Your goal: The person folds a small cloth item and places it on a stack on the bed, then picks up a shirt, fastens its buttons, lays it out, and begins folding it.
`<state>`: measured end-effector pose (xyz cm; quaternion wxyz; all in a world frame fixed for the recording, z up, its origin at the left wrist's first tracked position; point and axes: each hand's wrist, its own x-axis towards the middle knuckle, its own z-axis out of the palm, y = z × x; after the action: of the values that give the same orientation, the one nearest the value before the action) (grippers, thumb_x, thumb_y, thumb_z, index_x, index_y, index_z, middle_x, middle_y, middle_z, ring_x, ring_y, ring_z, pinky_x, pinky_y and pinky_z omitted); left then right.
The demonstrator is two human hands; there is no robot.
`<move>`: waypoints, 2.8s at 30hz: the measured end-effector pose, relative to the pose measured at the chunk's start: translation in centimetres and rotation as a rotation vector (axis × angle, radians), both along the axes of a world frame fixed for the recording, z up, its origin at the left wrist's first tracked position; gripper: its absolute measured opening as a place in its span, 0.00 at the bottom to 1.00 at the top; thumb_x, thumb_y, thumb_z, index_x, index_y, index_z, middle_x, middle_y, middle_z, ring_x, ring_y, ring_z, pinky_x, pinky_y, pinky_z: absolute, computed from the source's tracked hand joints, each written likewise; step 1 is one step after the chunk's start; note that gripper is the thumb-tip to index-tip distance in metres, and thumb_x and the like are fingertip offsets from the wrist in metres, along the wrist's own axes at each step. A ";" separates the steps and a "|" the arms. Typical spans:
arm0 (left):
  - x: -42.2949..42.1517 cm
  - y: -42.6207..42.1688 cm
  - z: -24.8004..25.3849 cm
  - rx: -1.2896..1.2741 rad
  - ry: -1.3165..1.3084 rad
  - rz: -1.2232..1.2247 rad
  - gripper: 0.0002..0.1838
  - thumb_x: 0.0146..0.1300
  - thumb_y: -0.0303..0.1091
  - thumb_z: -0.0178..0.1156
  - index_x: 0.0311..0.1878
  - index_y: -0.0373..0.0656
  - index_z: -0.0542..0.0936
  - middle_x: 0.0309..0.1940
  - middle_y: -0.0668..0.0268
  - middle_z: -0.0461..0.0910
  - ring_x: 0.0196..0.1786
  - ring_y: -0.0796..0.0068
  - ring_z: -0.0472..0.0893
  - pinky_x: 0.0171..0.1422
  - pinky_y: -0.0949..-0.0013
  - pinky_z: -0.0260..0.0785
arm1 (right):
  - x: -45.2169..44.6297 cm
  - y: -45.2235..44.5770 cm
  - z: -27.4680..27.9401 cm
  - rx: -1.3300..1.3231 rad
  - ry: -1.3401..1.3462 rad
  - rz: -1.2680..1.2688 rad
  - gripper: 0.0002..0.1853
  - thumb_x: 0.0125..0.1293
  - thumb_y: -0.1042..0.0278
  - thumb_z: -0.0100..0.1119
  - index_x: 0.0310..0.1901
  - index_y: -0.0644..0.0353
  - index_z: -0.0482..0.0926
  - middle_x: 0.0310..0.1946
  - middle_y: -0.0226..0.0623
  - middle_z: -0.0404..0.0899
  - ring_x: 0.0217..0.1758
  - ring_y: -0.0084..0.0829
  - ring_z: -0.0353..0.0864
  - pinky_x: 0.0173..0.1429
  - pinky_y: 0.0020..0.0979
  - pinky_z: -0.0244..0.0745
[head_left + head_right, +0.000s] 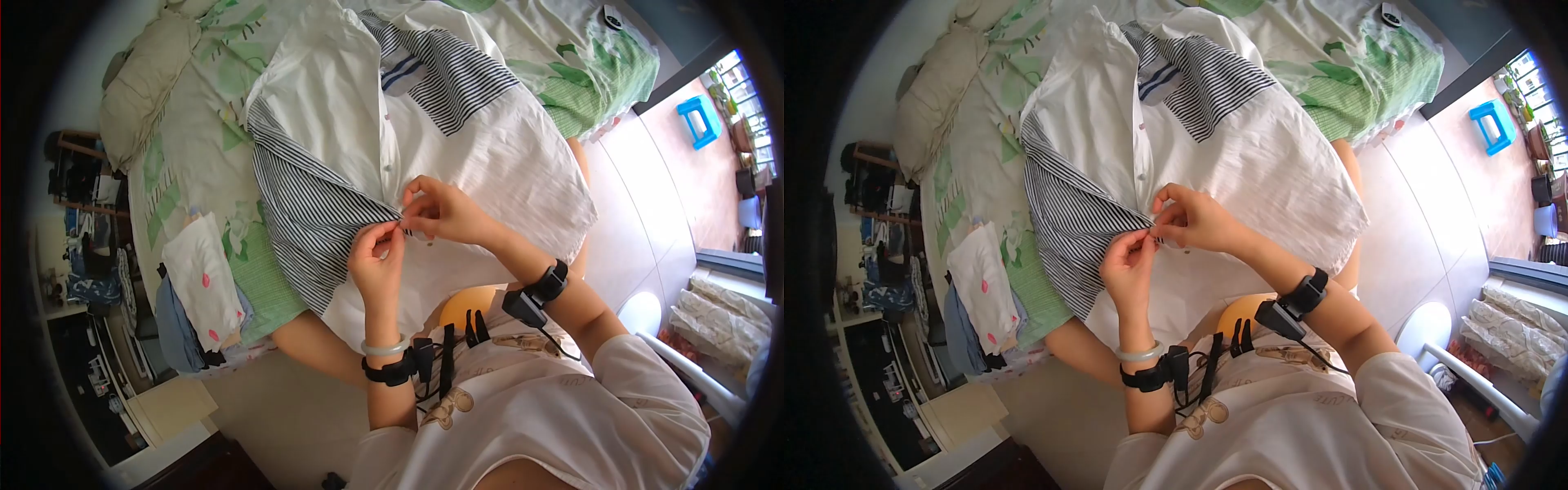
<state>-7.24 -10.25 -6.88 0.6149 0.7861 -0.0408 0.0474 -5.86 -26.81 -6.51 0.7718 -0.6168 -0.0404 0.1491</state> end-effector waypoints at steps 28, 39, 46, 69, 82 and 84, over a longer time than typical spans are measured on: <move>0.3 -0.1 1.5 0.173 -0.073 0.004 0.04 0.54 0.20 0.62 0.34 0.36 0.80 0.30 0.63 0.80 0.31 0.73 0.80 0.35 0.75 0.73 | -0.6 0.6 -0.6 -0.209 -0.265 -0.073 0.16 0.57 0.80 0.59 0.43 0.60 0.63 0.25 0.30 0.78 0.23 0.16 0.73 0.27 0.19 0.66; 1.1 0.3 2.8 0.321 -0.062 -0.163 0.07 0.52 0.20 0.64 0.36 0.35 0.80 0.32 0.60 0.81 0.32 0.70 0.82 0.38 0.72 0.75 | -0.3 0.7 -1.3 -0.134 -0.222 -0.139 0.16 0.54 0.78 0.60 0.40 0.60 0.63 0.24 0.32 0.79 0.22 0.17 0.73 0.27 0.21 0.67; 2.1 1.2 2.9 0.298 0.003 -0.272 0.07 0.52 0.21 0.64 0.36 0.35 0.80 0.31 0.61 0.81 0.30 0.71 0.82 0.36 0.73 0.75 | 0.0 0.7 -1.8 -0.023 -0.128 -0.105 0.15 0.55 0.77 0.60 0.37 0.60 0.62 0.25 0.33 0.79 0.24 0.16 0.74 0.28 0.21 0.68; 2.3 9.4 5.0 0.719 -0.518 0.283 0.13 0.55 0.29 0.64 0.43 0.37 0.76 0.38 0.61 0.78 0.41 0.60 0.76 0.50 0.62 0.67 | -5.9 -6.7 3.0 -0.805 -0.477 -0.256 0.14 0.50 0.74 0.68 0.38 0.59 0.74 0.30 0.29 0.79 0.27 0.28 0.75 0.32 0.28 0.71; 0.6 15.4 2.2 0.135 0.223 0.274 0.16 0.69 0.43 0.52 0.35 0.38 0.75 0.29 0.73 0.72 0.36 0.76 0.70 0.41 0.69 0.61 | -5.5 -15.2 1.4 -0.971 -0.169 -0.534 0.14 0.58 0.69 0.64 0.43 0.64 0.74 0.35 0.33 0.74 0.40 0.26 0.74 0.43 0.25 0.68; 0.0 12.6 5.7 -0.319 0.112 0.655 0.12 0.69 0.40 0.52 0.41 0.39 0.74 0.34 0.72 0.70 0.38 0.79 0.67 0.47 0.74 0.60 | -6.3 -15.7 2.9 -0.774 -0.178 -0.509 0.12 0.60 0.69 0.62 0.42 0.63 0.74 0.34 0.30 0.72 0.39 0.22 0.71 0.43 0.23 0.67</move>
<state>-7.21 2.35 -1.17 0.6832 0.6531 0.2549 0.2045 -12.14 -42.48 -3.63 0.4908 -0.8598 0.1045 -0.0942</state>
